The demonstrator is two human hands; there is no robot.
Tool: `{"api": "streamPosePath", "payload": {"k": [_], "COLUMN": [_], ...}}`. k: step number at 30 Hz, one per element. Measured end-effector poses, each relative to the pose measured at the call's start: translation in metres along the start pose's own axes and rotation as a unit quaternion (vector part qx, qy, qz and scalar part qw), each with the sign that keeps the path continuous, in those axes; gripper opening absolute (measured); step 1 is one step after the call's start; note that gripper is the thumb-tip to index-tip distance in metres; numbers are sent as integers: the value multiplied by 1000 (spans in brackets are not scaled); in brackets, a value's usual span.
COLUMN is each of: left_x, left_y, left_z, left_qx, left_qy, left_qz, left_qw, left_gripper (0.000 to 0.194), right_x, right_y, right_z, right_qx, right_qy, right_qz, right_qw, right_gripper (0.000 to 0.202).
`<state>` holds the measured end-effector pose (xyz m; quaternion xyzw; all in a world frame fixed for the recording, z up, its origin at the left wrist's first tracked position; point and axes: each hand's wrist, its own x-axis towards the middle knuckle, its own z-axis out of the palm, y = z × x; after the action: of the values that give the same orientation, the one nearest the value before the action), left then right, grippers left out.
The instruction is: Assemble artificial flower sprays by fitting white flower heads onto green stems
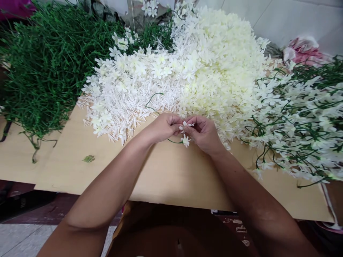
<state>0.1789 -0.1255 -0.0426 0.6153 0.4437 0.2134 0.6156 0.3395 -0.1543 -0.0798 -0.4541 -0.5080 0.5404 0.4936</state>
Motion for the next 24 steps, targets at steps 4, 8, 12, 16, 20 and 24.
{"api": "streamPosePath", "payload": {"k": [4, 8, 12, 16, 20, 24], "left_x": [-1, -3, -3, -3, -4, -5], "left_y": [0, 0, -1, -5, -7, -6], "left_z": [-1, -3, -2, 0, -3, -9], "left_qx": [-6, 8, 29, 28, 29, 31], "left_qy": [6, 2, -14, -12, -32, -82], "left_qz": [2, 8, 18, 46, 67, 68], "left_qw": [1000, 1000, 999, 998, 997, 994], "left_gripper": [20, 26, 26, 26, 27, 36], "right_x": [2, 4, 4, 2, -1, -2], "right_y": [-1, -3, -2, -1, -2, -6], "right_z": [-1, -6, -7, -2, 2, 3], "right_qx": [0, 4, 5, 0, 7, 27], "right_qy": [1, 7, 9, 2, -24, -64], "right_qz": [-8, -4, -9, -16, -8, 7], "right_qw": [1000, 1000, 1000, 1000, 1000, 998], "right_gripper": [43, 43, 39, 36, 41, 47]}}
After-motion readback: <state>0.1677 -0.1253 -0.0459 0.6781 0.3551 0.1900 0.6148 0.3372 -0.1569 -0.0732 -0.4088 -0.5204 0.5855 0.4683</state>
